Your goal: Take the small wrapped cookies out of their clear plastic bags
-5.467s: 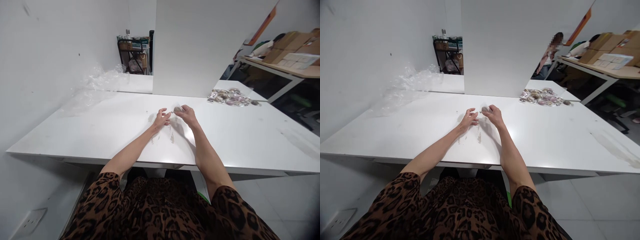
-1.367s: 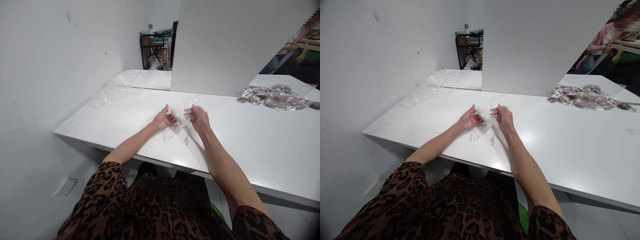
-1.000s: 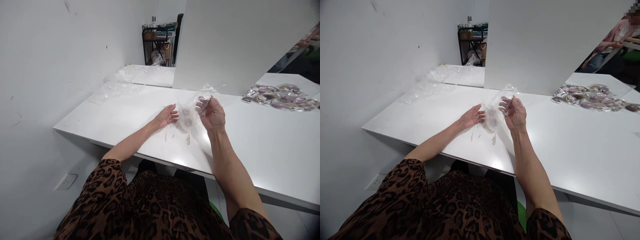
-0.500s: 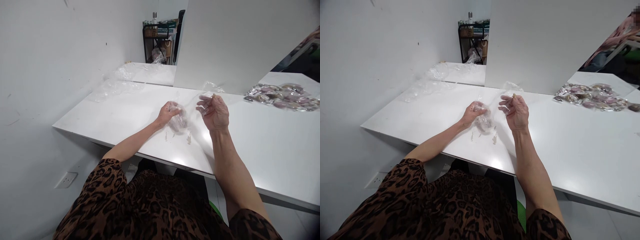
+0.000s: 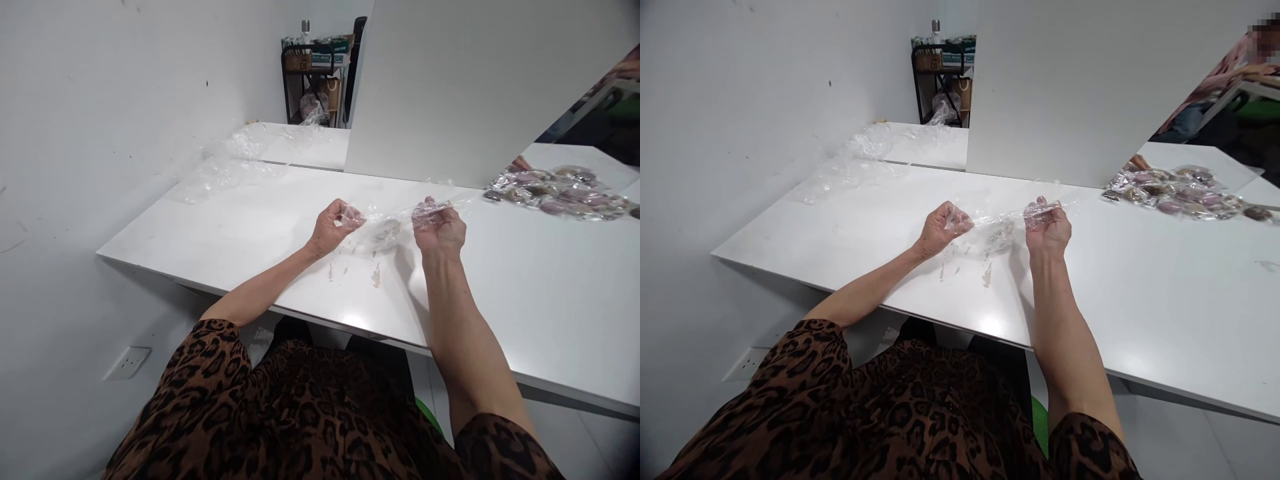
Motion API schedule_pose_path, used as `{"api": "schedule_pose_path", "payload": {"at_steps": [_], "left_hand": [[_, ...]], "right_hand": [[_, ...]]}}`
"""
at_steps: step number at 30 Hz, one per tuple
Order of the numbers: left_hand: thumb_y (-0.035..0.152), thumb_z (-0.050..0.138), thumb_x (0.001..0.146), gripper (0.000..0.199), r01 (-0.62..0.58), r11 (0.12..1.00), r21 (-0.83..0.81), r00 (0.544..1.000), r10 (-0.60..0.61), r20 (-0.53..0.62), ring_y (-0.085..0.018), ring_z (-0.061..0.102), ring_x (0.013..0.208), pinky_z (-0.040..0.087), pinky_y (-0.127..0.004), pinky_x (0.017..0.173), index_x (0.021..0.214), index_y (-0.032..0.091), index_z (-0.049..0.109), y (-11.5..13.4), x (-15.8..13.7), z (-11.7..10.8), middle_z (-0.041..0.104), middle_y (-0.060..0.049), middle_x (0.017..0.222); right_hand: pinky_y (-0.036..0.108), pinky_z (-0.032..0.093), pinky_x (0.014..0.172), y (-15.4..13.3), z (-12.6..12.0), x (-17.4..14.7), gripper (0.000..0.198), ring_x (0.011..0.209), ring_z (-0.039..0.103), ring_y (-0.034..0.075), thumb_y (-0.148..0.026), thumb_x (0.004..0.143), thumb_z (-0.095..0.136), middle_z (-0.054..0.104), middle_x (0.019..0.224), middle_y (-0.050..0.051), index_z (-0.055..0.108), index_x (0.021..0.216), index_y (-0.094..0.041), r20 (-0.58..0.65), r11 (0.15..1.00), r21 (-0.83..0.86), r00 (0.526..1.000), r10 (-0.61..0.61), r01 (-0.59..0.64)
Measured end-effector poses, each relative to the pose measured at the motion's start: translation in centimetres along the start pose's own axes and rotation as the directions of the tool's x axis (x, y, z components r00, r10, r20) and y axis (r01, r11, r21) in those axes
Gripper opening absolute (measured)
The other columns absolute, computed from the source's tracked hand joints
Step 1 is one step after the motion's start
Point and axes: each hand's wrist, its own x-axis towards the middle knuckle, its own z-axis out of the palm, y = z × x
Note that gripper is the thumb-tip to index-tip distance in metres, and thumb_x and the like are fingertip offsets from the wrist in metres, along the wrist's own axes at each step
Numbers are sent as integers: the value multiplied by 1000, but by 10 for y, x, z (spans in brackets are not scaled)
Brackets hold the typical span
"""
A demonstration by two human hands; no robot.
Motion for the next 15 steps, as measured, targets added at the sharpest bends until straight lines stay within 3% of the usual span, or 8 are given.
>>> {"api": "schedule_pose_path", "payload": {"at_steps": [2,3,5,7,8,10,12,15], "left_hand": [[35,85,76,29,32,999,4,975,-32,218,-15,67,89,53,-34,86,77,22,59,11,-3,1,70,-2,89],[35,87,73,27,70,997,12,921,-69,383,-16,68,90,54,-34,86,79,22,64,17,-5,1,72,-3,92],[38,90,70,29,193,980,51,690,-172,703,-19,72,93,57,-35,86,90,24,74,28,-8,3,75,-6,100],[45,86,74,36,313,943,113,479,-259,839,-20,74,92,60,-36,83,101,24,78,31,-12,7,77,-8,106],[50,82,78,38,338,931,139,489,-299,820,-20,74,90,60,-36,81,103,22,78,28,-13,9,77,-10,105],[58,72,85,43,299,934,196,722,-355,594,-20,72,90,59,-37,82,103,19,75,16,-14,14,74,-12,107],[62,72,84,53,197,930,311,941,-269,206,-24,68,106,57,-41,92,114,19,69,-1,-10,16,69,-15,122],[65,86,69,93,98,856,507,995,-89,-42,-35,41,148,40,-53,119,145,26,50,-18,4,16,44,-18,160]], "right_hand": [[27,56,61,-1,-8,11,22,68,63,12,-23,92,55,64,84,1,47,71,-23,54,998,-39,998,-41,43],[27,56,61,-1,-11,15,25,67,62,12,-28,91,58,63,82,1,47,70,-23,95,997,-52,994,-44,49],[29,56,61,-3,-17,20,31,66,60,13,-34,89,63,62,80,2,45,66,-23,187,998,-61,982,-23,35],[31,57,63,-5,-20,21,34,67,60,14,-37,85,68,64,81,3,45,64,-24,263,998,-61,965,2,14],[34,58,64,-6,-21,20,34,69,61,16,-38,84,70,66,83,4,46,65,-25,289,998,-64,957,8,11],[39,59,68,-7,-19,16,31,74,64,20,-42,81,74,70,87,6,51,67,-27,328,996,-88,945,12,18],[43,60,69,-8,-15,10,28,78,67,23,-44,80,76,72,90,5,56,72,-28,372,992,-124,928,28,19],[39,59,66,-11,-6,-5,25,73,67,18,-44,82,77,73,91,2,59,77,-27,461,986,-166,881,109,-36]]}}
